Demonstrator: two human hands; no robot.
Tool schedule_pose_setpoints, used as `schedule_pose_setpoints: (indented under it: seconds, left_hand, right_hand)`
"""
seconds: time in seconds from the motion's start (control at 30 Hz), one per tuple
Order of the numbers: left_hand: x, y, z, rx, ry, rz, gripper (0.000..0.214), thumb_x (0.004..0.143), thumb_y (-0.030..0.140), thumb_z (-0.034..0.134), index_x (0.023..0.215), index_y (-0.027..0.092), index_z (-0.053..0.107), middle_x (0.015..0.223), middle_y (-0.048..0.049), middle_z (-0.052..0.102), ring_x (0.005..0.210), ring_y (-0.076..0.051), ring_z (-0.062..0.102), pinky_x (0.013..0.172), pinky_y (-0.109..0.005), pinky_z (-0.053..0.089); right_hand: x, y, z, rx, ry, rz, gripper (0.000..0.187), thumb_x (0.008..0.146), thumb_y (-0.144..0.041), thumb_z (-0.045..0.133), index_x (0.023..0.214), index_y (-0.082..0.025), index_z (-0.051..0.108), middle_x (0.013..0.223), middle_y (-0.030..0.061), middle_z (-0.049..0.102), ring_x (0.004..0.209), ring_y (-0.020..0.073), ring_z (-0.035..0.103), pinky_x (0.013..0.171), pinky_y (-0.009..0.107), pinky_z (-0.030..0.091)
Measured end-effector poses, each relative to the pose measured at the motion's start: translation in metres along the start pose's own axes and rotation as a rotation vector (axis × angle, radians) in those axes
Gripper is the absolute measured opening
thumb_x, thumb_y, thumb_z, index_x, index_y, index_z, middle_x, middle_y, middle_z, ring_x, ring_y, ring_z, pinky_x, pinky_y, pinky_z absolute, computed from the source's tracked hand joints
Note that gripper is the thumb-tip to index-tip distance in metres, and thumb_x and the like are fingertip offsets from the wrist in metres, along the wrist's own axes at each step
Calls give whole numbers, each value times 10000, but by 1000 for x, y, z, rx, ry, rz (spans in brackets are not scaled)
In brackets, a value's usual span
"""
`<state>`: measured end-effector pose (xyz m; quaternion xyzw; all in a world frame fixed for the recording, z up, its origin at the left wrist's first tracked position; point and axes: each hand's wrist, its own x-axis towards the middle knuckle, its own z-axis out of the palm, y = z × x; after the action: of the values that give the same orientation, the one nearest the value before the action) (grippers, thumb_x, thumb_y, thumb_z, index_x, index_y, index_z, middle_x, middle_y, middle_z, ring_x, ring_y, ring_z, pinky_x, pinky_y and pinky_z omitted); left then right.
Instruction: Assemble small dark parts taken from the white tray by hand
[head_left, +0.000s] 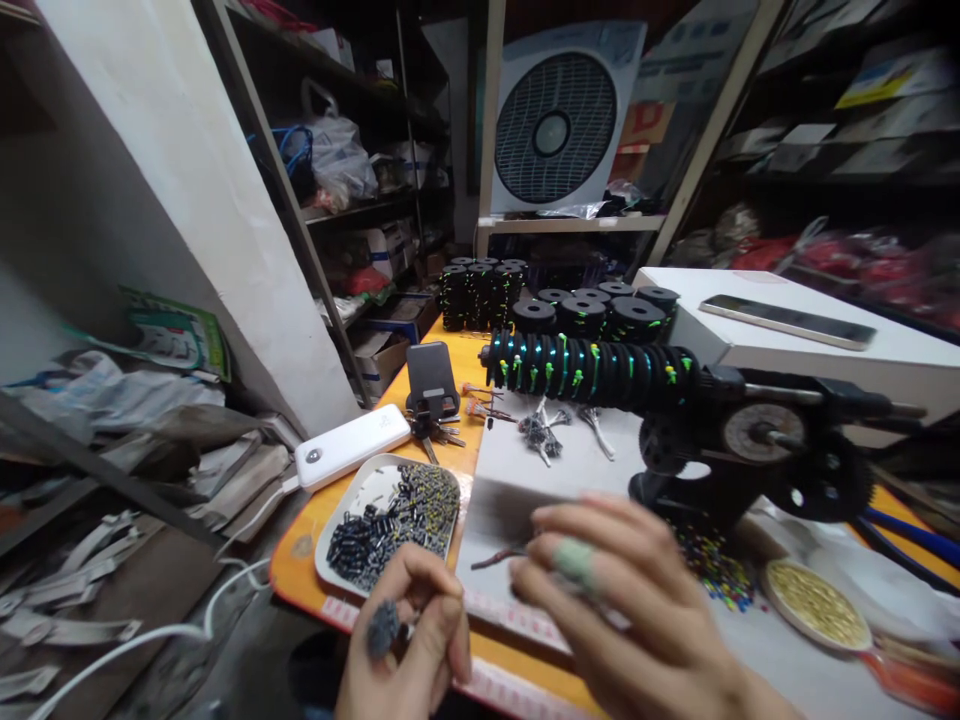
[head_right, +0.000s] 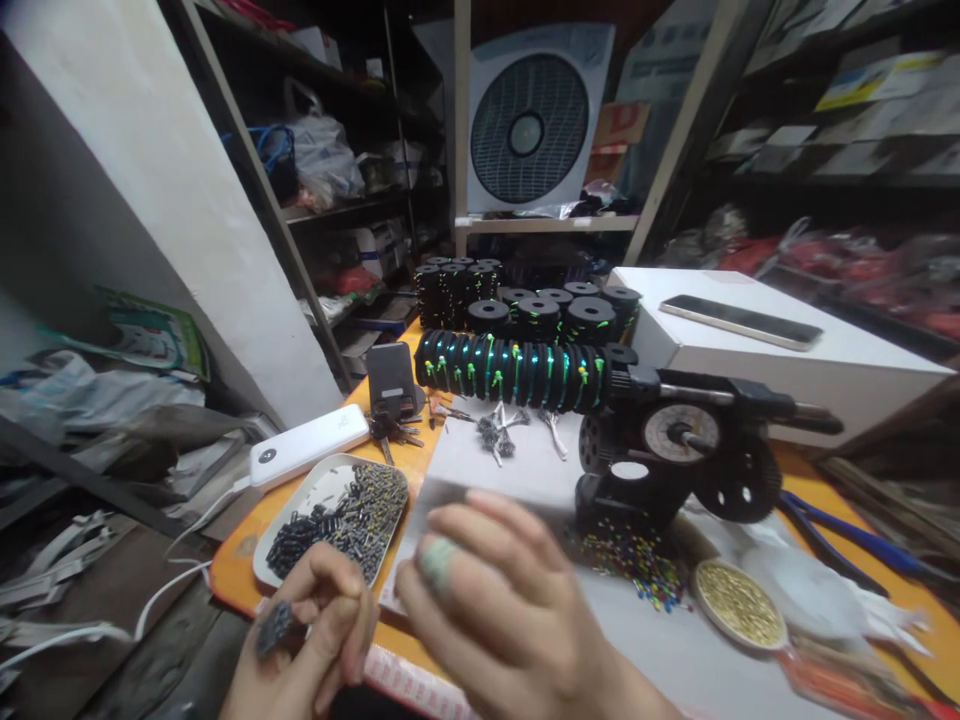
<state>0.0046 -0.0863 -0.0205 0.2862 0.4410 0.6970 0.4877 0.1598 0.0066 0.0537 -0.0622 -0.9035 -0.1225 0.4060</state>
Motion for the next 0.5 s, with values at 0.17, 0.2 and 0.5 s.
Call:
schedule_pose_setpoints:
  seconds: [0.17,0.2,0.5]
  left_hand:
    - [1,7,-3,68,17,-17,452,836,529,714,1136,194,670,582,9,569,443,-27,330,453,-151,223]
    - [0,10,-2,95,32,30,405,827,518,724,1099,218,712,643,-9,598,462,-30,362,457,-149,258]
    - [11,11,20,59,148,333,246,683,535,833,806,323,804,1029,-33,651,634,-64,561,540,-143,412]
  right_hand:
    - [20,2,-11,102,25,192,221,852,-44,607,1019,-179,659,981,92,624,1042,217,532,941,383,455]
    - [21,1,-9,189,3,254,215,866,-39,588,1018,-179,649,977,88,603,1001,201,528,870,349,476]
    - [14,-22,11,583,-80,619,111,933,-171,565,950,-244,647,882,13,637,872,161,603,731,255,489]
